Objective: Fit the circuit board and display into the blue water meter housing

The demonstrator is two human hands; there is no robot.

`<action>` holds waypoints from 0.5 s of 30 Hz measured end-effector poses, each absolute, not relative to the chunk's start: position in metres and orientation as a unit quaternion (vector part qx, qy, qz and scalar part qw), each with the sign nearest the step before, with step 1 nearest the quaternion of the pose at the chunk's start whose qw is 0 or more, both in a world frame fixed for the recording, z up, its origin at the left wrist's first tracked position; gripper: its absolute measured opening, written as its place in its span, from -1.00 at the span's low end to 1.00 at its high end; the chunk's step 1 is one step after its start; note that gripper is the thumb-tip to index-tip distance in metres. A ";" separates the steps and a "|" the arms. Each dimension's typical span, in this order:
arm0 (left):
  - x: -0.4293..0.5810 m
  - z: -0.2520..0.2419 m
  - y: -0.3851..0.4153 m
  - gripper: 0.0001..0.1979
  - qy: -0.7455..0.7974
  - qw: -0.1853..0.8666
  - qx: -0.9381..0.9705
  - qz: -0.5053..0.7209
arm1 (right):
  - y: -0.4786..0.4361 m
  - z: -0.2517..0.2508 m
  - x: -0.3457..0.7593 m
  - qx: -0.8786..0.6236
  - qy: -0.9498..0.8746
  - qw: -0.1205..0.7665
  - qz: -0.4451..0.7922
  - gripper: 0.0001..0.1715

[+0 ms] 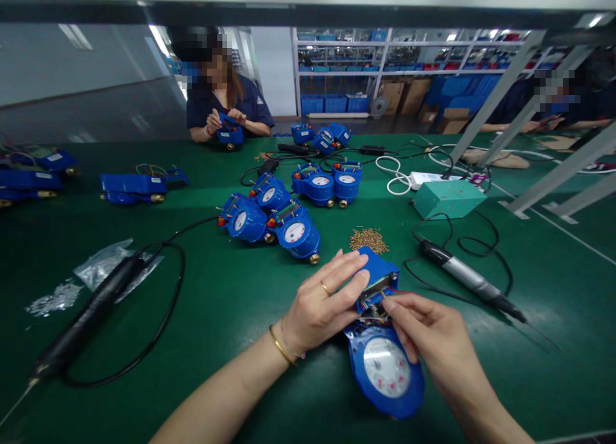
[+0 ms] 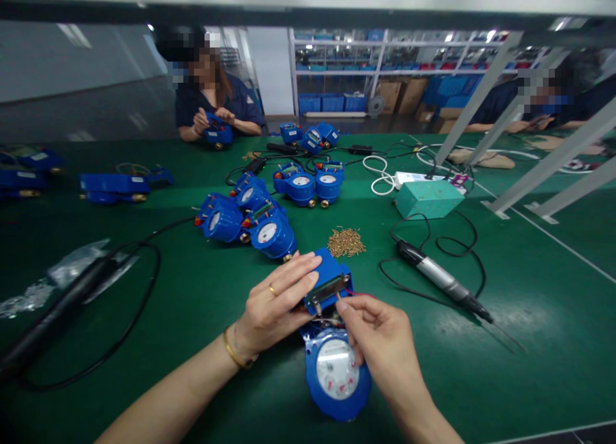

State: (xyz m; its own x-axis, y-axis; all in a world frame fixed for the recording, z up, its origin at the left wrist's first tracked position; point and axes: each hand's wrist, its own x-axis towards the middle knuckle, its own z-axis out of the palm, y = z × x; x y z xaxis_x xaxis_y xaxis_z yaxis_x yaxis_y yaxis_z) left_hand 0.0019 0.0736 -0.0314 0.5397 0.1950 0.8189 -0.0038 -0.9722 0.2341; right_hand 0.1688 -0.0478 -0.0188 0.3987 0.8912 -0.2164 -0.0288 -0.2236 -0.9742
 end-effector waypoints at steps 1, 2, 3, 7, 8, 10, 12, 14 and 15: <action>0.002 -0.031 0.074 -0.49 0.055 0.105 0.872 0.474 | -0.048 -0.018 0.168 -0.647 -0.329 0.534 0.434 -0.42; 0.002 -0.030 0.074 -0.49 0.055 0.105 0.873 0.473 | -0.048 -0.017 0.168 -0.644 -0.327 0.539 0.433 -0.43; 0.002 -0.030 0.074 -0.49 0.052 0.105 0.873 0.474 | -0.049 -0.016 0.168 -0.640 -0.329 0.541 0.435 -0.44; 0.002 -0.030 0.076 -0.48 0.044 0.103 0.871 0.478 | -0.049 -0.015 0.170 -0.619 -0.348 0.532 0.460 -0.44; 0.002 -0.030 0.076 -0.47 0.046 0.103 0.871 0.479 | -0.048 -0.015 0.171 -0.612 -0.347 0.532 0.471 -0.44; 0.002 -0.030 0.076 -0.46 0.052 0.103 0.871 0.478 | -0.045 -0.013 0.172 -0.595 -0.327 0.538 0.500 -0.43; 0.002 -0.029 0.076 -0.46 0.054 0.101 0.869 0.481 | -0.042 -0.009 0.172 -0.581 -0.292 0.541 0.533 -0.40; 0.003 -0.029 0.076 -0.47 0.056 0.100 0.868 0.483 | -0.040 -0.005 0.171 -0.573 -0.261 0.542 0.557 -0.37; 0.003 -0.030 0.076 -0.48 0.056 0.101 0.867 0.484 | -0.039 -0.003 0.171 -0.571 -0.253 0.540 0.565 -0.37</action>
State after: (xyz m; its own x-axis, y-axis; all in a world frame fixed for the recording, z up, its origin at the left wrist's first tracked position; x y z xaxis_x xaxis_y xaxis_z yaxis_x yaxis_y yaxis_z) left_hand 0.0027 0.0759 -0.0295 0.5244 0.1956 0.8287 -0.0008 -0.9731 0.2302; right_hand 0.1712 -0.0386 -0.0034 0.2341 0.8981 -0.3724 -0.3211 -0.2901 -0.9015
